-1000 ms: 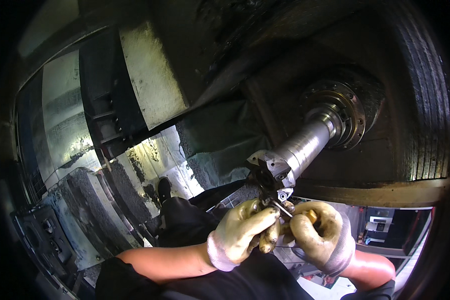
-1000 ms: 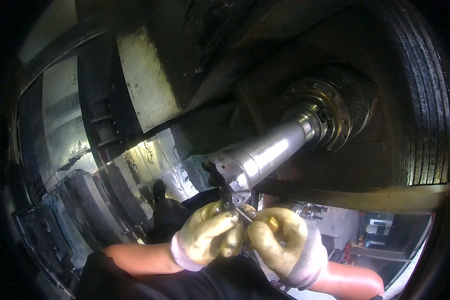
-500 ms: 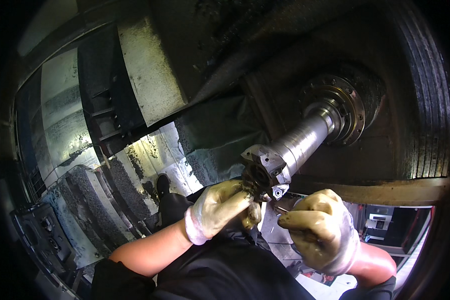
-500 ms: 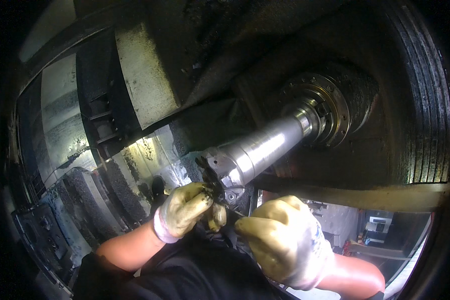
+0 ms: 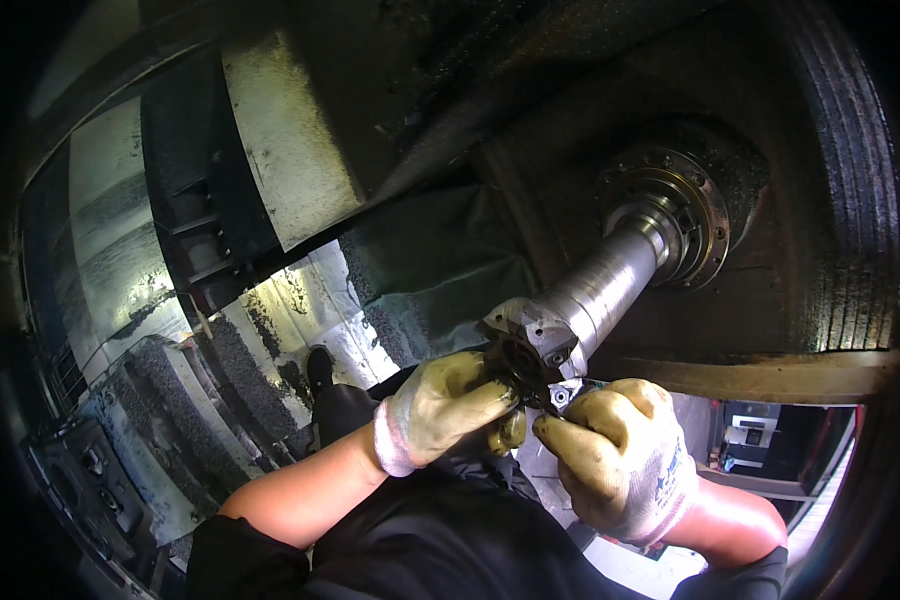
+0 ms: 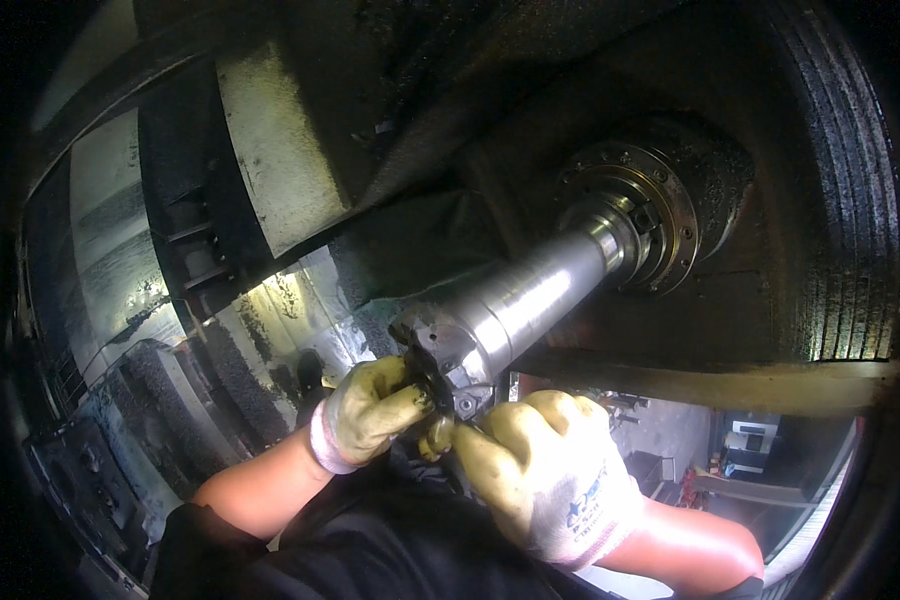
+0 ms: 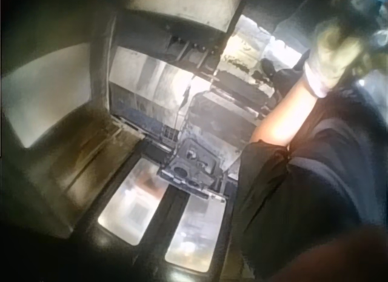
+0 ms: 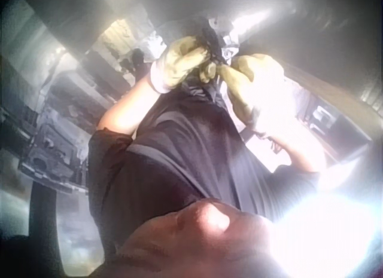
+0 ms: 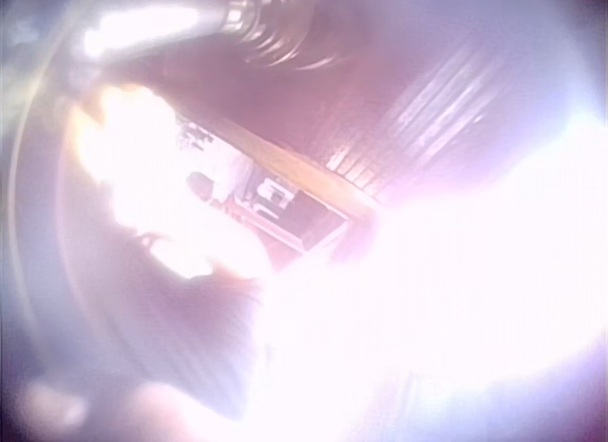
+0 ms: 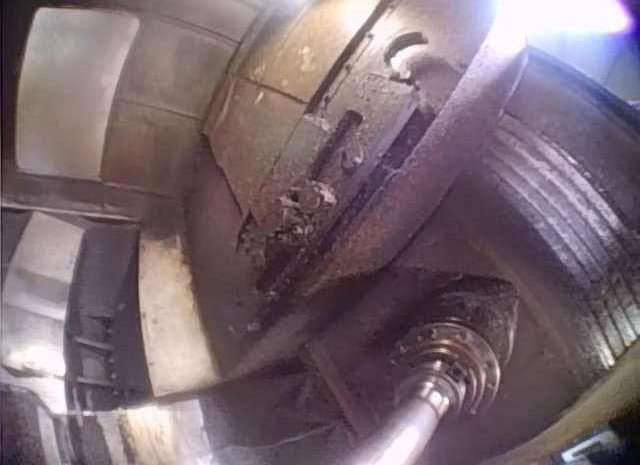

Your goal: The person uses a hex key to loosen screws on a large milling tool head, removes several metal cutting bits, and replaces them with new ones by hand.

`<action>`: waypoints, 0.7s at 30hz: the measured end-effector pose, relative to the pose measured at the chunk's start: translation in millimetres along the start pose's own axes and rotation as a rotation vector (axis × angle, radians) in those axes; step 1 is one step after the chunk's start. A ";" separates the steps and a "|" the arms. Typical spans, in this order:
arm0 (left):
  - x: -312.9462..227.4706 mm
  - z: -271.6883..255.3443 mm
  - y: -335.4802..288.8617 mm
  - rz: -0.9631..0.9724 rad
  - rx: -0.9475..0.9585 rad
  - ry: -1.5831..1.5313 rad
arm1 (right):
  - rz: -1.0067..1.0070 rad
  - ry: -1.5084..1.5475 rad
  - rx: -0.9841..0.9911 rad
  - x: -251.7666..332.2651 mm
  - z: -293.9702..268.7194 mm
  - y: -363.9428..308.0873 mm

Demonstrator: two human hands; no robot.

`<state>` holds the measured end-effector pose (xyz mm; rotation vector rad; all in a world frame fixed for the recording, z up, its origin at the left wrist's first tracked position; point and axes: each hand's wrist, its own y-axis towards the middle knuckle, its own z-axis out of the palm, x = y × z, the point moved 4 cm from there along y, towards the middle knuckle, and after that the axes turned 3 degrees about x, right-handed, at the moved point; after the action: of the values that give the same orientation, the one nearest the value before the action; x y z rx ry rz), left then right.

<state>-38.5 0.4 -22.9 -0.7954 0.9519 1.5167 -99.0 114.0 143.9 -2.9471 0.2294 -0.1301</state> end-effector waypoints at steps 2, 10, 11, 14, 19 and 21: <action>-0.1 -0.9 1.3 -0.030 0.015 -0.063 | -0.003 -0.003 0.006 -1.3 2.5 -2.6; 9.0 -6.1 4.4 0.532 0.013 0.454 | 0.183 -0.263 0.301 25.8 -12.1 18.2; 8.7 -7.3 2.7 0.531 0.000 0.495 | 0.205 -0.279 0.334 26.3 -9.1 19.4; 9.4 -8.7 5.0 0.566 -0.002 0.565 | 0.307 -0.342 0.448 27.5 -5.2 19.2; 18.9 -13.1 8.5 0.692 -0.051 0.679 | 0.138 -0.453 0.529 31.5 -12.4 32.9; 18.4 -14.1 13.1 0.588 0.028 0.471 | 0.149 -0.447 0.495 30.4 -7.6 29.1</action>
<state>-54.4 -4.7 -43.6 -0.9220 1.6611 1.8412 -74.1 79.5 148.1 -2.3776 0.2967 0.4251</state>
